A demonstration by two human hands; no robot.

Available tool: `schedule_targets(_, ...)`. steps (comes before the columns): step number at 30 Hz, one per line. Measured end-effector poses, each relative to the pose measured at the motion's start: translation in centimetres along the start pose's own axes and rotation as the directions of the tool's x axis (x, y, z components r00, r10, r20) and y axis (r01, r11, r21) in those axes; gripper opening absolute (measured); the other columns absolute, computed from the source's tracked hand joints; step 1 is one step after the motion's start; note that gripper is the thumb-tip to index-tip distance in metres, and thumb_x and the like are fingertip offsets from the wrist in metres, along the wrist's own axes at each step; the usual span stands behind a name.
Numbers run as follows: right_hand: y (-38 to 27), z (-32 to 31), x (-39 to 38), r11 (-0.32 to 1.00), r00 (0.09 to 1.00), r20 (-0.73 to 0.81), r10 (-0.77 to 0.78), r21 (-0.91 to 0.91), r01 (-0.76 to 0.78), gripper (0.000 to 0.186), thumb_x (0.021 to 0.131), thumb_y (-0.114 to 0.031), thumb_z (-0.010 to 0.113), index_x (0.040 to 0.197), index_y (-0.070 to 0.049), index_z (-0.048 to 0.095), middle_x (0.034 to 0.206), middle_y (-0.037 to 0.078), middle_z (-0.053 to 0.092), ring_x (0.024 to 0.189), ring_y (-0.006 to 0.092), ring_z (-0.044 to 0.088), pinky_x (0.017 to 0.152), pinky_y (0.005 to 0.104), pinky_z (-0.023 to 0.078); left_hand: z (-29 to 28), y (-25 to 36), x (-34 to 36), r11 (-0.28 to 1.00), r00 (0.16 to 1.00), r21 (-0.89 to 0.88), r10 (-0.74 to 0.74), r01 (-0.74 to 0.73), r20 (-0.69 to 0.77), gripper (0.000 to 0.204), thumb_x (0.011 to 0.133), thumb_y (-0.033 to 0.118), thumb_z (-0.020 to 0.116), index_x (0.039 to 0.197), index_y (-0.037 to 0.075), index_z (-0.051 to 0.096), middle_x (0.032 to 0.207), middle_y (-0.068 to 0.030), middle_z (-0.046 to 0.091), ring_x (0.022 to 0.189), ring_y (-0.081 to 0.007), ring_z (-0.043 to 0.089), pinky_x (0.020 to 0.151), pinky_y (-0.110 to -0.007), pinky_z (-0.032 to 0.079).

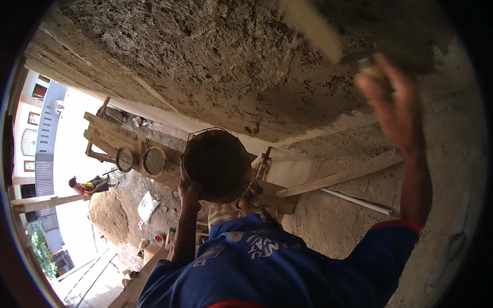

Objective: The person uses a wooden screed to level wet plaster on a wall while standing on a platform. Then, the person uses a trowel to scoop plaster from a bucket and apply it to the wall surface.

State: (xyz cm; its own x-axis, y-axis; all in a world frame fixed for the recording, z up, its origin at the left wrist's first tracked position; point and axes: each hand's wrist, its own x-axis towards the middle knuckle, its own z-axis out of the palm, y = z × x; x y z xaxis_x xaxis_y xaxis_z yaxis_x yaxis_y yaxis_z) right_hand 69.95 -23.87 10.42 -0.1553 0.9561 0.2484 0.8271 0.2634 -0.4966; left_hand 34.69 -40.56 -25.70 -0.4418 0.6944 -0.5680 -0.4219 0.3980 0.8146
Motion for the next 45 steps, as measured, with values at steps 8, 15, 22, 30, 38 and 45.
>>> schedule_targets(8,1.9,5.8,-4.3,0.969,0.833,0.509,-0.218,0.011,0.246,0.034,0.08,-0.016,0.061,0.11,-0.003,0.058,0.081,0.012,0.06,0.07,0.0189,0.063,0.058,0.0325,0.052,1.3,0.2,-0.4,1.0,0.969,-0.018,-0.01,0.015,0.247,0.025,0.074,-0.001,0.053,0.099,0.002,0.048,0.076,0.0004,0.051,0.064,-0.0075,0.049,0.053,-0.024,0.042)
schedule_targets(15,3.6,18.6,-9.4,0.769,0.726,0.685,-0.063,-0.431,0.473,0.025,0.076,-0.004,0.054,0.1,0.0,0.061,0.082,0.022,0.059,0.079,0.0348,0.064,0.067,0.0427,0.053,6.7,7.7,-4.4,0.974,0.91,-0.035,0.22,-0.222,0.352,0.009,0.075,0.0,0.052,0.082,0.004,0.052,0.069,0.0035,0.05,0.058,-0.0044,0.048,0.048,-0.021,0.038)
schedule_targets(22,5.7,24.6,-13.1,0.985,0.596,0.801,-0.053,-0.055,0.162,0.023,0.077,-0.018,0.061,0.094,-0.002,0.062,0.089,0.018,0.063,0.084,0.0353,0.063,0.074,0.0429,0.051,7.1,7.4,-3.8,0.928,0.903,0.232,0.188,-0.292,0.385,0.024,0.069,0.001,0.052,0.092,-0.003,0.052,0.069,-0.0009,0.053,0.06,-0.0085,0.05,0.052,-0.024,0.042)
schedule_targets(30,6.3,23.0,-12.8,0.98,0.77,0.616,-0.163,0.015,0.196,0.045,0.08,-0.024,0.064,0.12,-0.01,0.049,0.088,0.017,0.064,0.08,0.0311,0.064,0.071,0.0407,0.052,5.4,7.5,-4.2,0.962,0.914,0.109,0.197,-0.25,0.355,0.032,0.072,-0.001,0.052,0.104,-0.001,0.054,0.083,-0.0005,0.057,0.068,-0.008,0.054,0.057,-0.022,0.045)
schedule_targets(38,4.3,19.8,-8.8,0.972,0.825,0.528,-0.2,0.002,0.234,0.041,0.077,-0.021,0.067,0.112,-0.003,0.053,0.087,0.018,0.064,0.08,0.0331,0.064,0.07,0.0408,0.052,4.7,8.2,-4.9,0.982,0.941,-0.027,0.187,-0.187,0.281,0.019,0.075,0.003,0.055,0.093,0.003,0.058,0.073,0.0015,0.057,0.061,-0.0079,0.053,0.052,-0.023,0.043)
schedule_targets(45,-1.0,12.0,-4.7,0.932,0.807,0.467,-0.362,0.163,0.324,0.038,0.076,-0.019,0.069,0.106,-0.002,0.053,0.086,0.018,0.063,0.079,0.0334,0.064,0.069,0.0392,0.05,3.9,9.6,-6.6,0.983,0.971,-0.079,0.176,-0.165,0.162,0.028,0.072,-0.002,0.053,0.1,0.0,0.055,0.082,-0.0014,0.057,0.067,-0.0105,0.055,0.058,-0.024,0.046)
